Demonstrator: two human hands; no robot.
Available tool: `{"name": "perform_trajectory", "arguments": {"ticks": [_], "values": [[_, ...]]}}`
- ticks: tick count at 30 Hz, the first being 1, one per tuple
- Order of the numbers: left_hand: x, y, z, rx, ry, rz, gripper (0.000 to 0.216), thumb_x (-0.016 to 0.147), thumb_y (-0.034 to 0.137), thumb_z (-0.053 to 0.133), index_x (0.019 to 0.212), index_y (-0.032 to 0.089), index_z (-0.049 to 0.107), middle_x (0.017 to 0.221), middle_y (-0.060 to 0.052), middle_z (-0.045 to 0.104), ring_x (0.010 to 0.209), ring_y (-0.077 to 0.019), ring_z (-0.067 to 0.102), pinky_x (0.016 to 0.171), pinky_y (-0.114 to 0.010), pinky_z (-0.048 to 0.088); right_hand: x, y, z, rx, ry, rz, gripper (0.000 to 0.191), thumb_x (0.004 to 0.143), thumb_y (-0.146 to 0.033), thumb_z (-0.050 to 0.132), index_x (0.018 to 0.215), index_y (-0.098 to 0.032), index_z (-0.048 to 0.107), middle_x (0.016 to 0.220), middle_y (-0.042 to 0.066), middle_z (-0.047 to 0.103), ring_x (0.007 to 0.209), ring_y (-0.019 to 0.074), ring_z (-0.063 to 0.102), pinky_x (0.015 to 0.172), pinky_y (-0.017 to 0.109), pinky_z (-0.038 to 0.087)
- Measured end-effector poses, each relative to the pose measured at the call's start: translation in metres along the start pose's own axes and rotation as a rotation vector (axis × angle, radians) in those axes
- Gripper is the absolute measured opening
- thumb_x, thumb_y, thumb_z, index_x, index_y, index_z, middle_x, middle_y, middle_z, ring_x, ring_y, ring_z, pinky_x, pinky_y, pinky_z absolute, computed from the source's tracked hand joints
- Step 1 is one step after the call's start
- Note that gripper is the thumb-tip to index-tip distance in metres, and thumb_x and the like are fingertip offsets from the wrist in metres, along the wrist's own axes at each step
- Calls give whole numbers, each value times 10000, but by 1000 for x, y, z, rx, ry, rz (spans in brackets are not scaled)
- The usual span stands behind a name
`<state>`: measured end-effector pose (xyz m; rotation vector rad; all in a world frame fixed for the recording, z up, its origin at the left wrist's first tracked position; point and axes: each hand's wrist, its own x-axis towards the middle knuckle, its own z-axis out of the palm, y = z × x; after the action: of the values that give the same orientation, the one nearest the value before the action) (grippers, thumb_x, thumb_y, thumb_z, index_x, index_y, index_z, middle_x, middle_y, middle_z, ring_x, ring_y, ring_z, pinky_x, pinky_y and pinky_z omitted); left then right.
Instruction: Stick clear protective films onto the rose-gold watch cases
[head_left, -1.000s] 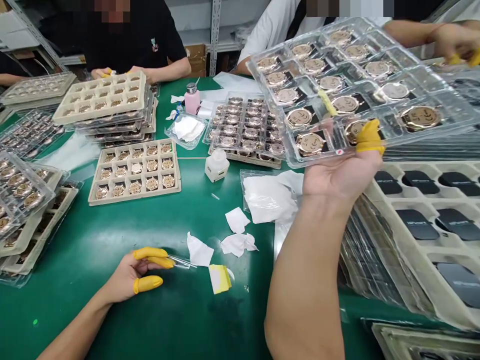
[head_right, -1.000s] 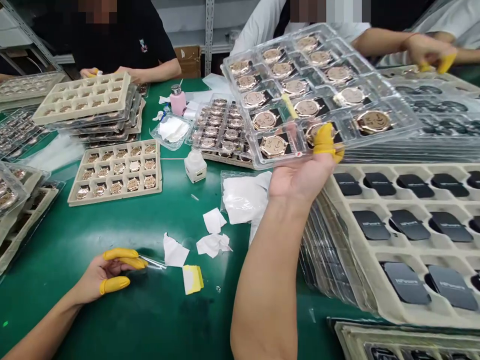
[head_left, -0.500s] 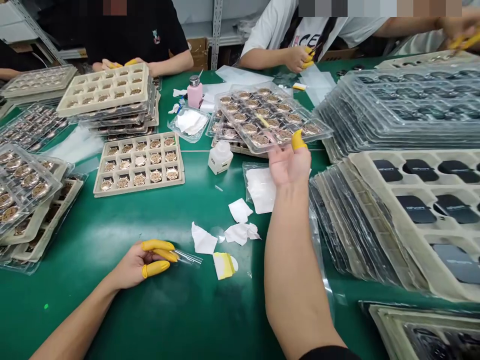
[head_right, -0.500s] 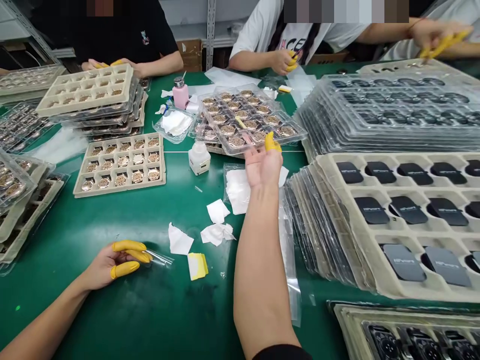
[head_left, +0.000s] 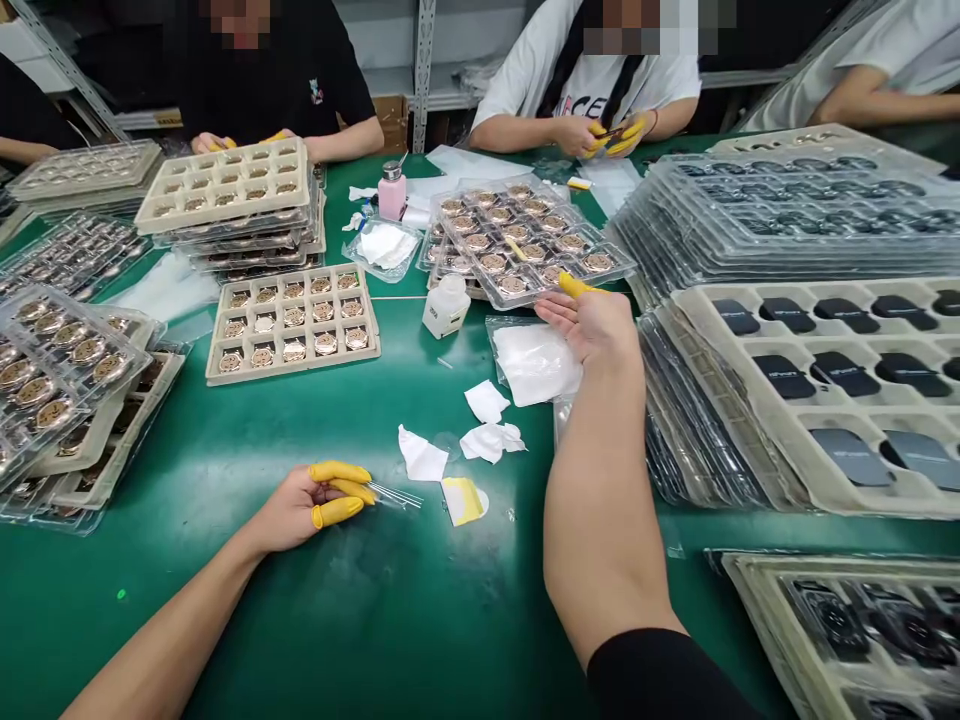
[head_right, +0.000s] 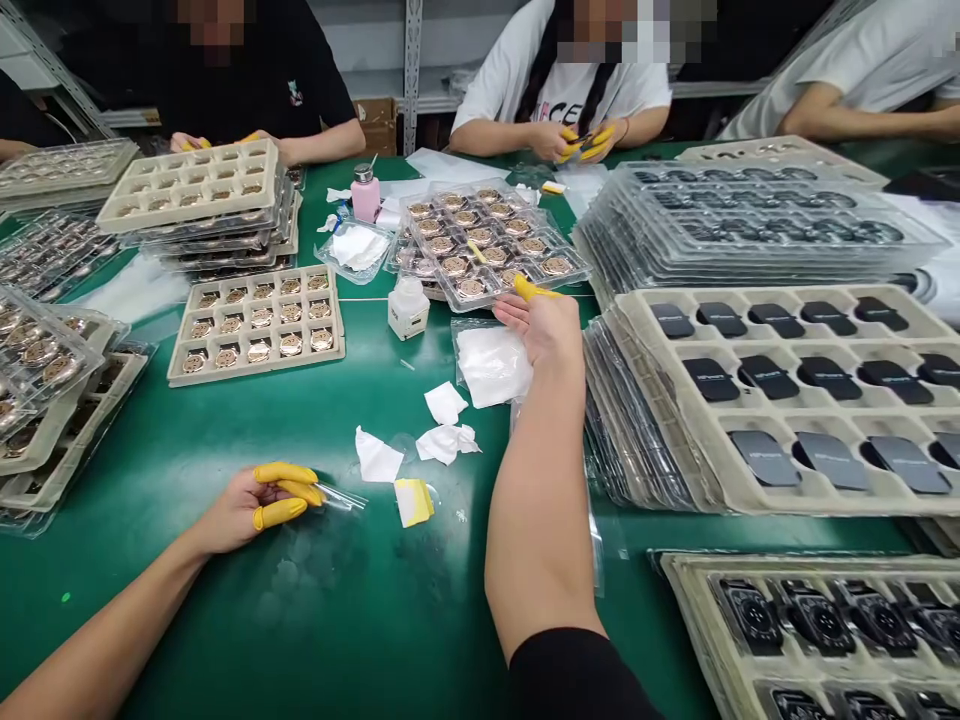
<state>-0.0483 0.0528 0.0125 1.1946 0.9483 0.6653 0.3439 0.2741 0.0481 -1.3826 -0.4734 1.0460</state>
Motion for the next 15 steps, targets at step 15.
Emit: {"name": "perform_trajectory", "arguments": {"ticks": [15], "values": [[4, -2, 6, 40, 64, 30, 390, 777, 279, 928, 1112, 151, 773, 1020, -81, 856, 917, -175, 838, 841, -220, 677, 6, 6, 11, 65, 77, -58, 158, 885, -72, 487, 961, -198, 544, 772, 14, 644, 720, 120, 731, 652, 218, 656]]}}
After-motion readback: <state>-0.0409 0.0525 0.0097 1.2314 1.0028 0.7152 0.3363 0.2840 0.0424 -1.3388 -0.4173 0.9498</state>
